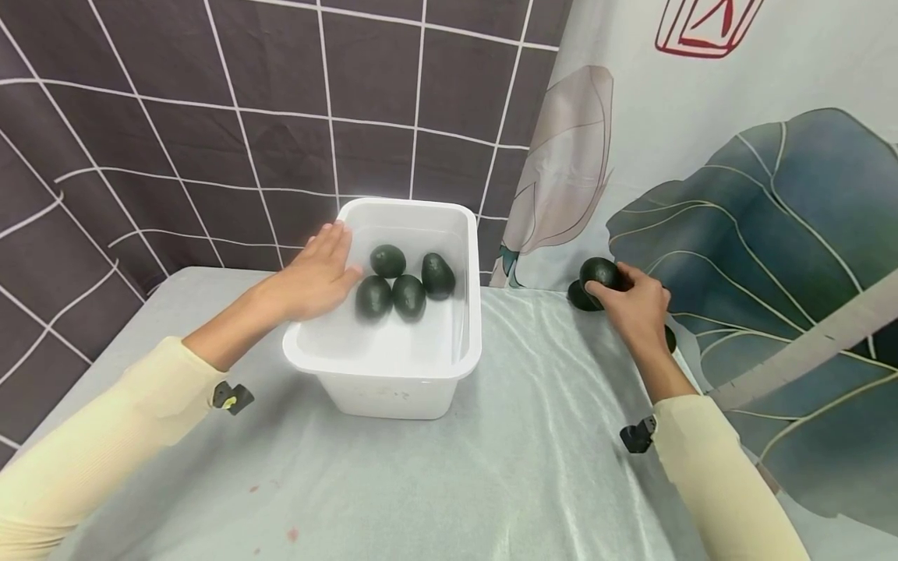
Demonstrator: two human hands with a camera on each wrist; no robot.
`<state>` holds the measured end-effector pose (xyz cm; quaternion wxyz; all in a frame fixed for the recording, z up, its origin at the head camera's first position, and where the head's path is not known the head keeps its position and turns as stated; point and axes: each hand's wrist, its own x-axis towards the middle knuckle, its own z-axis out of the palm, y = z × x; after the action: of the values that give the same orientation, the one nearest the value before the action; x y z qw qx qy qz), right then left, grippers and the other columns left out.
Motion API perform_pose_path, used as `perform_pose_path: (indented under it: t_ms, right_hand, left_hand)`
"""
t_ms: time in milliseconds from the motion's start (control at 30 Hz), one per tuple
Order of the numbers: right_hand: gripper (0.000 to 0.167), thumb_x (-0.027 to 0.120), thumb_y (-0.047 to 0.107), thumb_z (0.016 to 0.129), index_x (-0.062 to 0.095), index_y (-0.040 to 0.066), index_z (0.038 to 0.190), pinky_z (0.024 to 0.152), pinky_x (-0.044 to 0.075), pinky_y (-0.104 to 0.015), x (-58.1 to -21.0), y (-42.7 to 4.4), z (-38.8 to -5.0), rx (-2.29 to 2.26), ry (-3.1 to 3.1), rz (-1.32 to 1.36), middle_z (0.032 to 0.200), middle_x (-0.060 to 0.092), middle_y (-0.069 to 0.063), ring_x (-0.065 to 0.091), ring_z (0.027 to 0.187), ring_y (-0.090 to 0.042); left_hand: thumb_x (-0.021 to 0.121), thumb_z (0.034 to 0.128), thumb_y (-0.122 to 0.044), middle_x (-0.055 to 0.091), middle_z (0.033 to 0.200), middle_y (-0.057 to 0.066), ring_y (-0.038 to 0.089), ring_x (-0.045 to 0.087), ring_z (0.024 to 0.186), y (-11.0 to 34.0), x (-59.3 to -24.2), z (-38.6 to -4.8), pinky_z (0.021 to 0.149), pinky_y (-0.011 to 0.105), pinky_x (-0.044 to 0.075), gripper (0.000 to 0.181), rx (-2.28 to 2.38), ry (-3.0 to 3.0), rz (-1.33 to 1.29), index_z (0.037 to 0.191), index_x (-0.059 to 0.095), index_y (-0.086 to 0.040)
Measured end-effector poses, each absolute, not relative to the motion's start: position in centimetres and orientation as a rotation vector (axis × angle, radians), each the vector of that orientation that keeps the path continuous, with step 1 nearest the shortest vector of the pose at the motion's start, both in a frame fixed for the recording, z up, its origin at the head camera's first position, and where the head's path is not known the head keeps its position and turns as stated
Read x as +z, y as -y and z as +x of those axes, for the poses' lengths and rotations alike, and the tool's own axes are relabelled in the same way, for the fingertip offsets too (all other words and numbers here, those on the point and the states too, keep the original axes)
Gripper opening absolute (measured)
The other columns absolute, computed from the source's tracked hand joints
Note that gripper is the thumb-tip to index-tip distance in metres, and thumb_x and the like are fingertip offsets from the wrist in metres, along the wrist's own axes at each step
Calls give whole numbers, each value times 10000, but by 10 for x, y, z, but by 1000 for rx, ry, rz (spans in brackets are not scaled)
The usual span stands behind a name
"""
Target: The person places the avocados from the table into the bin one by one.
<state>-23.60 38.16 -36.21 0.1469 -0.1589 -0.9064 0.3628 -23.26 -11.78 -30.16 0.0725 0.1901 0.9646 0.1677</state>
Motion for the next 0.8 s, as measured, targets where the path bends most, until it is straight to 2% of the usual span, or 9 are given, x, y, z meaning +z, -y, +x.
perform_pose_path:
  t_ms: [267,500,767,800]
  right_hand:
    - [872,765,555,1023,479,125,1726,1298,415,-674,-356,-374,-238,1054,2618,-451,1684,581,-237,439,1625,-434]
    - [859,774,539,1023,489,130,1722,1289,419,-666,-352,-366,-241,1059,2623,-442,1660,608,-232,396,1640,-415]
    - [886,786,544,1014,463,147,1738,1318,287,-691,-346,-357,-246,1091,2633,-411,1700,570,-215,243,1699,-388]
    - [889,791,543,1011,463,152,1739,1320,303,-681,-346,-356,-246,1090,2634,-406,1695,577,-211,276,1692,-390]
  left_hand:
    - [245,1190,-384,-122,1871,305,467,-118,1773,117,-301,-232,1460,574,-37,797,502,-2902,575,1758,-13,111]
    - [251,1189,-380,-115,1870,312,473,-114,1772,117,-300,-231,1460,575,-35,796,508,-2903,579,1756,-5,117]
    - [258,1189,-380,-122,1872,305,465,-121,1774,117,-301,-233,1460,573,-34,799,512,-2899,573,1757,-10,114]
    - [260,1189,-379,-122,1871,305,466,-120,1773,117,-301,-232,1460,575,-34,799,513,-2899,572,1757,-9,114]
